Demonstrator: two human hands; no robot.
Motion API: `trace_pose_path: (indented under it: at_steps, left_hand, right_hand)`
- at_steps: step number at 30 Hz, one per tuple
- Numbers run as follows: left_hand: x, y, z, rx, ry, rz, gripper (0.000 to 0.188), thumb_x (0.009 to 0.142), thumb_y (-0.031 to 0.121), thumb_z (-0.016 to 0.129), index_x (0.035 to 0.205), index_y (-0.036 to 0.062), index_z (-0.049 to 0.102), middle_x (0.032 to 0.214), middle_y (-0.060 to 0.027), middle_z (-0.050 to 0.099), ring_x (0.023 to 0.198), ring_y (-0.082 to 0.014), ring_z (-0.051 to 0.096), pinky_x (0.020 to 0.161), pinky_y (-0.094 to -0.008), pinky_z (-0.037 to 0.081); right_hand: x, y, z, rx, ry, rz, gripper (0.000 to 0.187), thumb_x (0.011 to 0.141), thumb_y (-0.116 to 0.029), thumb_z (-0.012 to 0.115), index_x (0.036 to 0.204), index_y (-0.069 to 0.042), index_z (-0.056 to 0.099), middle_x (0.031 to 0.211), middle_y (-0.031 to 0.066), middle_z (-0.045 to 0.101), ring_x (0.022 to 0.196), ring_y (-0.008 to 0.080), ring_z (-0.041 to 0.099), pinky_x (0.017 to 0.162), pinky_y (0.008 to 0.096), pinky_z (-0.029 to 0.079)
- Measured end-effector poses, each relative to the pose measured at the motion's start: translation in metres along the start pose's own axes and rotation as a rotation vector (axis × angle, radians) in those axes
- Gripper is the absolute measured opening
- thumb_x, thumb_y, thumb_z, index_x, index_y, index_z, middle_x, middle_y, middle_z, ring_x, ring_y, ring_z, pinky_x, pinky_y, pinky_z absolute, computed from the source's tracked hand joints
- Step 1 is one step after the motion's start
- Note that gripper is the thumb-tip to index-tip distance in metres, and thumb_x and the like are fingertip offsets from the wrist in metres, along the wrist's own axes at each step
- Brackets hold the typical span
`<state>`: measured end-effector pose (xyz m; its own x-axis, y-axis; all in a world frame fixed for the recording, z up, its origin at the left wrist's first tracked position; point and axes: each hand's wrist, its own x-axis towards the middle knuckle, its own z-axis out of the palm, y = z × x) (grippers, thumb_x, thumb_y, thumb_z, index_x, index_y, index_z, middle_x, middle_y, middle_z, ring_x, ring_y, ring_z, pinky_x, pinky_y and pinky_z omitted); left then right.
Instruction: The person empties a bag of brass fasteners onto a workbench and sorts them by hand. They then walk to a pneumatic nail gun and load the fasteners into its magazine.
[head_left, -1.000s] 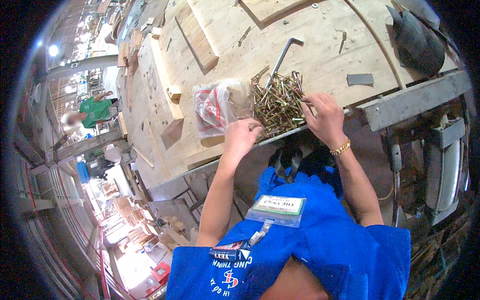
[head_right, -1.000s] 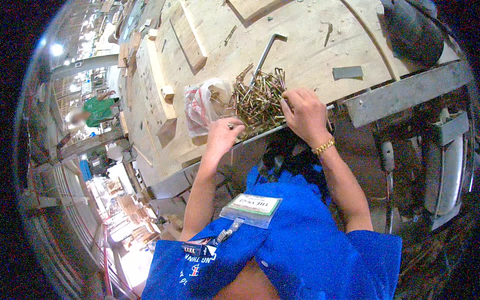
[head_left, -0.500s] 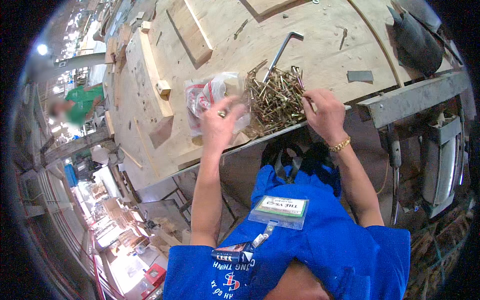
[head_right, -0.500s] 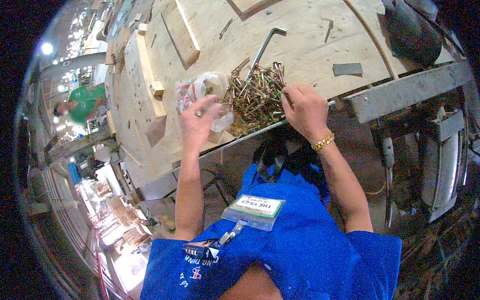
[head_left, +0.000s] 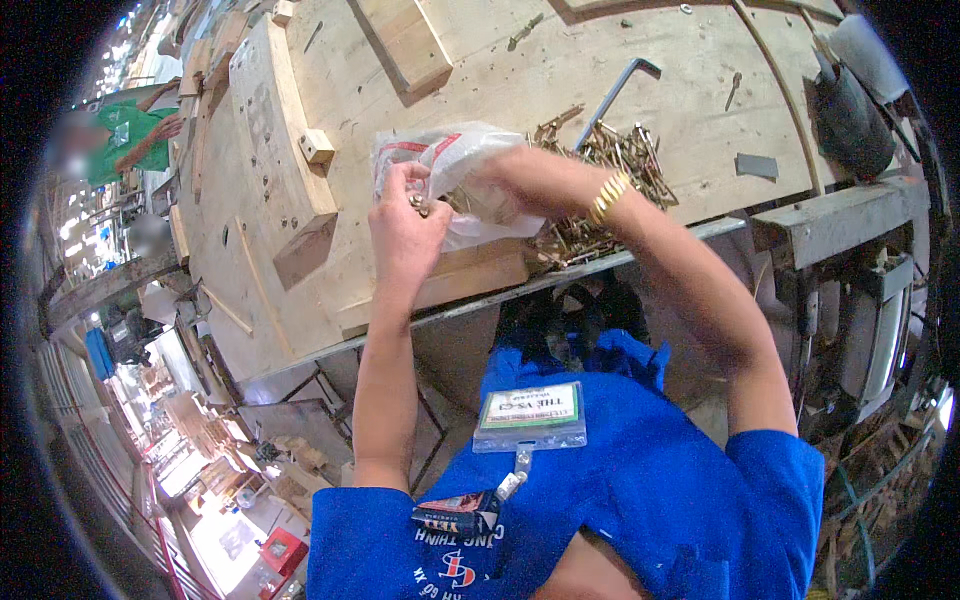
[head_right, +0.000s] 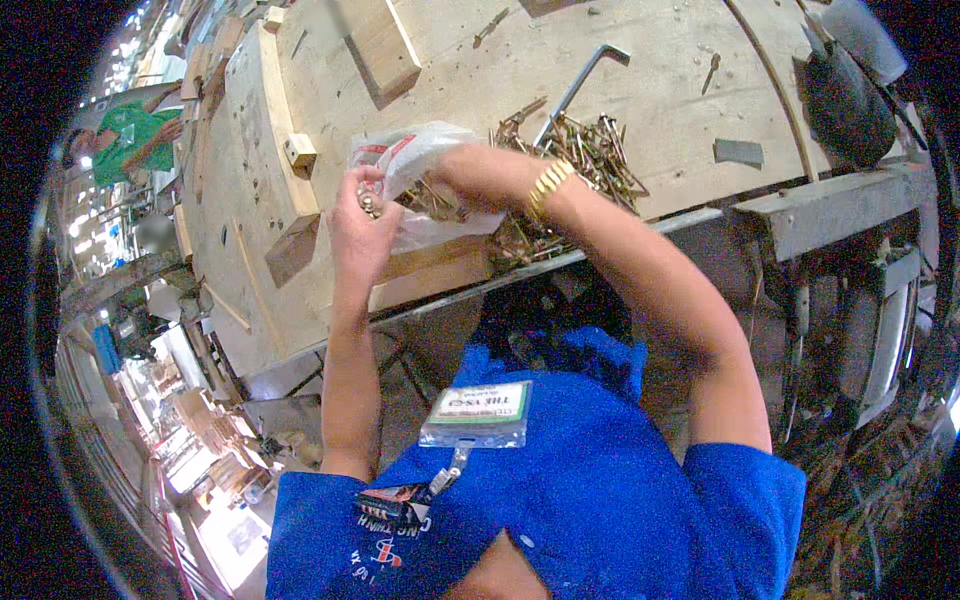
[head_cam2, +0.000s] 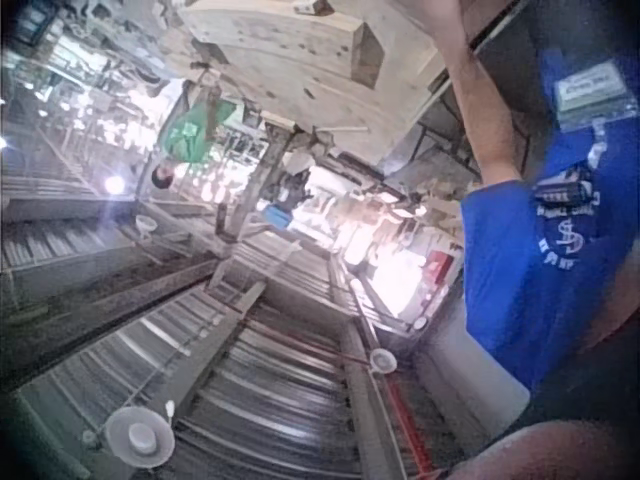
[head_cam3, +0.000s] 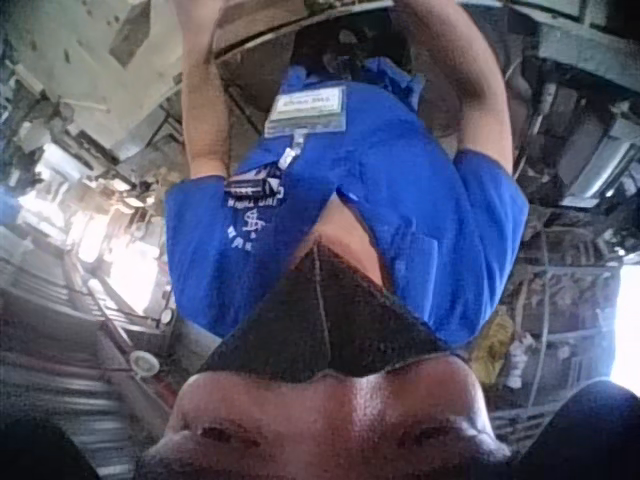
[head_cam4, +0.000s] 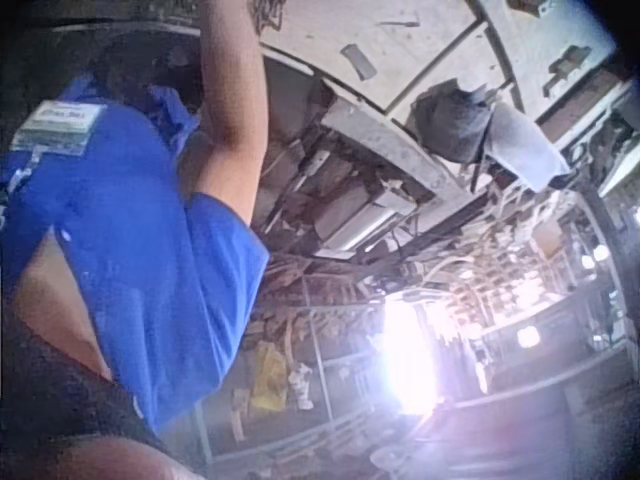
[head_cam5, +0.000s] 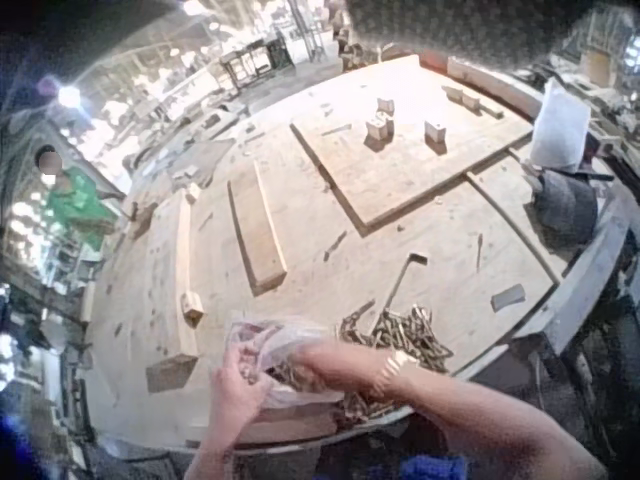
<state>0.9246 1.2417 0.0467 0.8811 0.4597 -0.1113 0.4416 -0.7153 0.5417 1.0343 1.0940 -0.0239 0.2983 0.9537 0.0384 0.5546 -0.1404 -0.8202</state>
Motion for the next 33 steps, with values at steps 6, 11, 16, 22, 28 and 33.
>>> trace_pose_path:
  at_steps: [6,11,16,22,28,33]
  left_hand:
    - [0.005,0.008,-0.006,-0.043,-0.015,-0.011,0.034,0.070,0.005,0.060,0.104,0.0071,0.053,0.064,-0.0047,0.054,0.060,-0.0141,0.056,0.058,-0.0302,0.047]
    - [0.000,0.028,0.000,0.000,-0.032,-0.041,0.034,0.071,0.004,0.059,0.104,0.0069,0.053,0.071,-0.0038,0.056,0.064,-0.0126,0.057,0.061,-0.0294,0.048]
    - [-0.028,-0.019,0.008,-0.073,0.151,0.139,0.031,0.075,0.008,0.060,0.105,0.0063,0.054,0.098,-0.0098,0.059,0.091,-0.0207,0.057,0.082,-0.0342,0.046]
    - [-0.043,-0.008,-0.009,-0.131,0.170,0.032,0.028,0.077,0.017,0.065,0.101,0.0041,0.055,0.085,-0.0157,0.063,0.071,-0.0279,0.065,0.063,-0.0376,0.050]
    - [-0.035,-0.043,-0.021,-0.288,0.151,0.109,0.028,0.078,0.020,0.067,0.102,0.0093,0.058,0.071,-0.0085,0.061,0.064,-0.0191,0.061,0.062,-0.0320,0.048]
    - [-0.050,-0.098,-0.026,-0.468,0.086,0.062,0.029,0.079,0.020,0.066,0.103,0.0057,0.058,0.077,-0.0123,0.061,0.067,-0.0214,0.060,0.064,-0.0336,0.048]
  right_hand:
    - [0.036,0.011,-0.004,0.021,0.241,-0.156,0.034,0.078,-0.006,0.054,0.112,-0.002,0.055,0.094,0.0241,0.062,0.095,0.0394,0.059,0.080,0.0434,0.047]
    - [0.039,0.026,0.024,-0.080,0.139,-0.082,0.031,0.072,-0.009,0.062,0.103,-0.005,0.063,0.104,0.0190,0.064,0.097,0.0354,0.061,0.085,0.0428,0.048]
    - [0.057,-0.024,0.032,-0.271,0.002,-0.014,0.023,0.079,-0.022,0.057,0.096,-0.009,0.066,0.099,0.0159,0.065,0.095,0.0323,0.061,0.083,0.0421,0.048]
    - [0.085,-0.014,0.071,-0.506,0.044,0.110,0.027,0.087,-0.027,0.046,0.104,-0.012,0.061,0.108,0.0120,0.061,0.103,0.0285,0.056,0.088,0.0420,0.043]
    - [0.100,0.072,0.094,-0.684,0.016,0.252,0.034,0.081,-0.036,0.051,0.103,-0.012,0.062,0.105,0.0084,0.062,0.097,0.0268,0.057,0.085,0.0382,0.044]
    - [0.083,0.065,0.112,-0.645,0.036,0.197,0.037,0.079,-0.040,0.054,0.101,-0.012,0.063,0.104,0.0074,0.063,0.094,0.0256,0.058,0.082,0.0369,0.046]
